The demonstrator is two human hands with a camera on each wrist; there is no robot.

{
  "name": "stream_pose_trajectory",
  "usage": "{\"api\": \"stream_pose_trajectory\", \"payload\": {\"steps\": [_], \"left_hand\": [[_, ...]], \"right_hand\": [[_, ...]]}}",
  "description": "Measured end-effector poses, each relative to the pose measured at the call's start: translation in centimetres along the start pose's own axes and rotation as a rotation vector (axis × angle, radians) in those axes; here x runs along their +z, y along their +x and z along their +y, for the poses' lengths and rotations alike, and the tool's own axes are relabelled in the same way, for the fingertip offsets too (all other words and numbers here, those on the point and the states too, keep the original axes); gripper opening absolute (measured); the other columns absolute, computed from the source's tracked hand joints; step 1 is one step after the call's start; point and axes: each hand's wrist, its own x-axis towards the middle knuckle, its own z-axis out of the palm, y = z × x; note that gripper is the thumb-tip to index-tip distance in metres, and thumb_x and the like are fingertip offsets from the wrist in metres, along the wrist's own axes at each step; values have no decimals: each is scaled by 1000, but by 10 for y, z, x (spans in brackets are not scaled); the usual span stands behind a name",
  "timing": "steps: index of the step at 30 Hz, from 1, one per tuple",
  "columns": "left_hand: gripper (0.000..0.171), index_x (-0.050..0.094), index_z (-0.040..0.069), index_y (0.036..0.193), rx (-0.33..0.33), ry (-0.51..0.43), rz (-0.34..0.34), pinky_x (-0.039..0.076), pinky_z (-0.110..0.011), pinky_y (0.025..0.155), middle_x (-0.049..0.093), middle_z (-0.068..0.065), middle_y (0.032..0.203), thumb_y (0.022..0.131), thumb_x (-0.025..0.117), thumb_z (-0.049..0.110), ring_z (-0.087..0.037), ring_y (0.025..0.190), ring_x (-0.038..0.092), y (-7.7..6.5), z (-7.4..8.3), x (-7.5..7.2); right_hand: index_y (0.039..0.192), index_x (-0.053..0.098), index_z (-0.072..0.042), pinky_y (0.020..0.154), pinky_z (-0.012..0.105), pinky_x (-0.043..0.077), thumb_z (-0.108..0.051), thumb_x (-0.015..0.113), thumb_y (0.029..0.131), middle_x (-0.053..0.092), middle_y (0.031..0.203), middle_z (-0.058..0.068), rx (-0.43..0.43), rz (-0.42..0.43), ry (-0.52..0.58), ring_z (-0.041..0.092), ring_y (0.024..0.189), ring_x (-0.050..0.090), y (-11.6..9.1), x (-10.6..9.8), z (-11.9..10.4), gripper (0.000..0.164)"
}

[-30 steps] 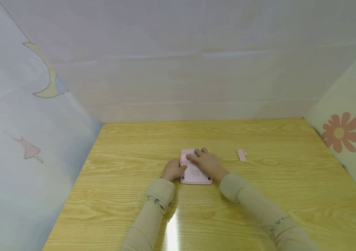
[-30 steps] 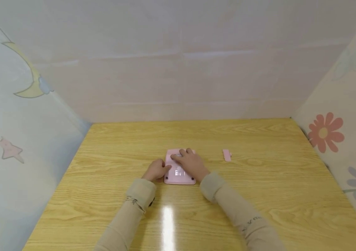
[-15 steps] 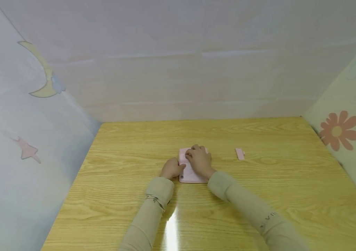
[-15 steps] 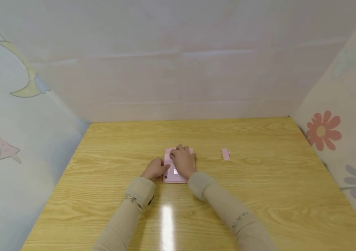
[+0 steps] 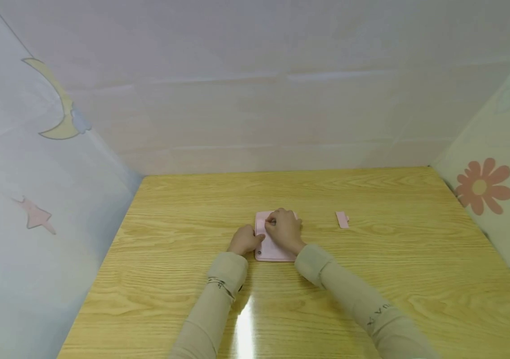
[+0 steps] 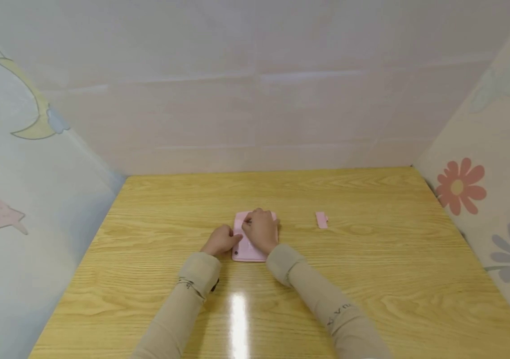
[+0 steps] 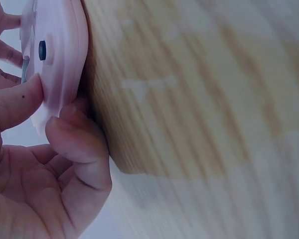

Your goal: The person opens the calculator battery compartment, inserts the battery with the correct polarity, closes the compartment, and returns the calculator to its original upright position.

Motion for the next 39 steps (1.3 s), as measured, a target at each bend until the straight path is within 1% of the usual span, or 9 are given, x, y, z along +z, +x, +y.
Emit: {"api": "stream_pose_trajectory", "payload": {"steps": [4, 10, 14, 19, 23, 28, 32, 35, 39], "left_hand": [[27, 50, 5, 70, 7, 9, 7, 30, -24, 45, 44, -4, 63, 88, 59, 21, -14, 52, 39, -1, 1, 0], [28, 48, 6, 67, 20, 14, 14, 29, -24, 44, 44, -3, 62, 87, 59, 21, -14, 51, 39, -3, 2, 0], [29, 48, 6, 66, 25, -2, 11, 30, -24, 44, 45, -3, 62, 87, 59, 21, -14, 51, 40, -4, 2, 0], [27, 49, 5, 68, 20, -1, 18, 30, -24, 45, 46, -4, 63, 87, 60, 21, -15, 53, 41, -5, 2, 0], [28, 48, 5, 69, 14, -2, 21, 30, -24, 45, 45, -4, 63, 87, 59, 21, -15, 53, 40, -5, 3, -1], [28, 48, 5, 68, 16, 2, 24, 30, -24, 45, 44, -3, 63, 87, 60, 21, -15, 53, 40, -4, 3, -1], [27, 49, 4, 70, 11, -5, 23, 31, -24, 46, 45, -4, 64, 87, 60, 21, -15, 54, 41, -4, 2, -1], [26, 50, 3, 71, 6, -22, 21, 32, -24, 47, 46, -4, 64, 87, 60, 20, -16, 55, 42, -5, 2, -1], [26, 51, 3, 71, 8, -26, 23, 32, -25, 47, 47, -4, 65, 87, 61, 21, -16, 55, 41, -5, 2, 0]], "right_hand": [[79, 69, -12, 81, 63, 32, -18, 67, 80, 62, 100, 9, 16, 1, -2, 34, 99, 52, 1, 1, 0, 7], [73, 68, -12, 83, 70, 27, -17, 67, 78, 60, 96, 9, 41, -13, -8, 35, 98, 52, 2, 0, -1, 7], [70, 66, -13, 82, 68, 28, -17, 67, 78, 59, 94, 8, 61, -25, -4, 35, 97, 52, 3, 0, -2, 9], [68, 68, -13, 80, 67, 30, -14, 67, 78, 63, 90, 7, 86, -37, 27, 34, 95, 53, 8, -2, -2, 10], [68, 69, -13, 79, 66, 32, -13, 67, 77, 65, 86, 6, 134, -80, 46, 36, 96, 52, 12, -7, -3, 10], [68, 69, -12, 81, 64, 32, -15, 69, 75, 64, 87, 5, 195, -135, 47, 36, 101, 48, 17, -13, -4, 8], [70, 71, -13, 80, 61, 34, -16, 71, 75, 64, 90, 6, 180, -137, 34, 34, 101, 45, 17, -13, -4, 6], [73, 71, -13, 80, 58, 36, -14, 69, 76, 63, 92, 7, 167, -139, 28, 31, 100, 44, 15, -14, -3, 5], [73, 70, -13, 79, 57, 38, -12, 65, 78, 61, 93, 9, 158, -136, 27, 30, 100, 44, 12, -18, 0, 7]]}}
